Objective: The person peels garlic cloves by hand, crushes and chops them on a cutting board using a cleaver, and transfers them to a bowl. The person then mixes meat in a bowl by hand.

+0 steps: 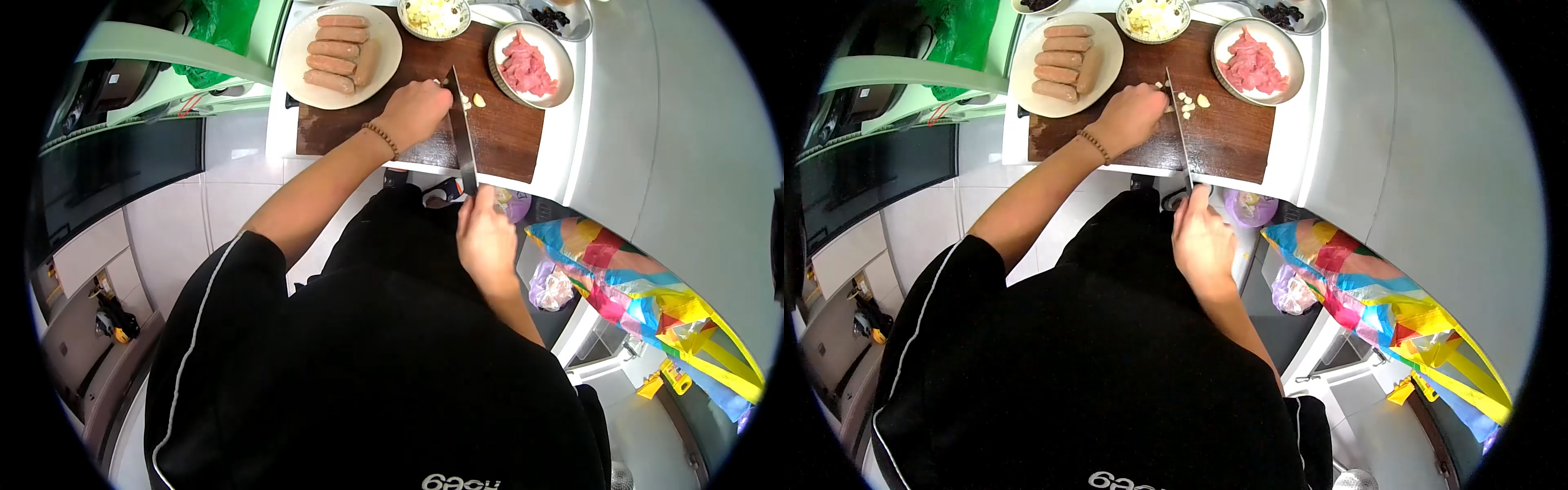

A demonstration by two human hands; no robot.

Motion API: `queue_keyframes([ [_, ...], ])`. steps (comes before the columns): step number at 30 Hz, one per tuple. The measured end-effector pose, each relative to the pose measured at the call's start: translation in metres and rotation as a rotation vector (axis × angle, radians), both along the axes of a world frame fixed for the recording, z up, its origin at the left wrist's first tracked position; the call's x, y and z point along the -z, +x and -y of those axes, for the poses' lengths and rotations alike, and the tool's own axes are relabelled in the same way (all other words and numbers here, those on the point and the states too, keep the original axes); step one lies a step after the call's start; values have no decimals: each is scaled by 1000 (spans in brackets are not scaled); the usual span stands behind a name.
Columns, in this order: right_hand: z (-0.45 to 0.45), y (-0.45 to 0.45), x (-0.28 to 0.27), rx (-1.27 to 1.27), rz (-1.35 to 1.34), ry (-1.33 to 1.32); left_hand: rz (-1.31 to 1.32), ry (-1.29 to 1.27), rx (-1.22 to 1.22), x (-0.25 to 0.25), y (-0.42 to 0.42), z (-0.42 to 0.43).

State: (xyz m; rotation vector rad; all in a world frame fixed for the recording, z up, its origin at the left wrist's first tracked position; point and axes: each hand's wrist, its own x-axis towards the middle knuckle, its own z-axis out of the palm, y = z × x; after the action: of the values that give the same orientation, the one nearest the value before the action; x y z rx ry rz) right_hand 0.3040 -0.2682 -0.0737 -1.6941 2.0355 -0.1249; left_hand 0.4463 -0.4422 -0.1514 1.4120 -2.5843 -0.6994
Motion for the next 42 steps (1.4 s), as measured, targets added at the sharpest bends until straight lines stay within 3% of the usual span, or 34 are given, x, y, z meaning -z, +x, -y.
queue_keyframes([
  [3,-10,-6,24,-8,-22,22,-2,-2,-2,3,0,0],
  [6,12,5,-17,19,-5,77,13,-3,-7,-1,0,-3],
  [9,-4,2,23,-24,-75,23,-8,-26,-10,2,1,1],
  [13,11,3,-11,-16,15,31,9,11,-15,3,0,-3],
  [17,-9,-5,28,2,-19,40,-17,12,-37,2,3,4],
  [19,9,1,-6,2,-39,95,-6,9,-56,7,1,1],
  [23,-5,-3,26,-3,-16,48,-87,25,-62,18,3,1],
  [28,-2,-3,18,7,-23,50,-284,-66,-74,28,12,-5],
  [34,0,-2,15,-8,-47,44,-181,-71,10,20,15,-3],
  [37,13,4,-14,-28,-66,94,-94,-89,42,21,12,-1],
  [42,3,3,5,-14,-55,50,-90,-75,40,20,11,2],
])
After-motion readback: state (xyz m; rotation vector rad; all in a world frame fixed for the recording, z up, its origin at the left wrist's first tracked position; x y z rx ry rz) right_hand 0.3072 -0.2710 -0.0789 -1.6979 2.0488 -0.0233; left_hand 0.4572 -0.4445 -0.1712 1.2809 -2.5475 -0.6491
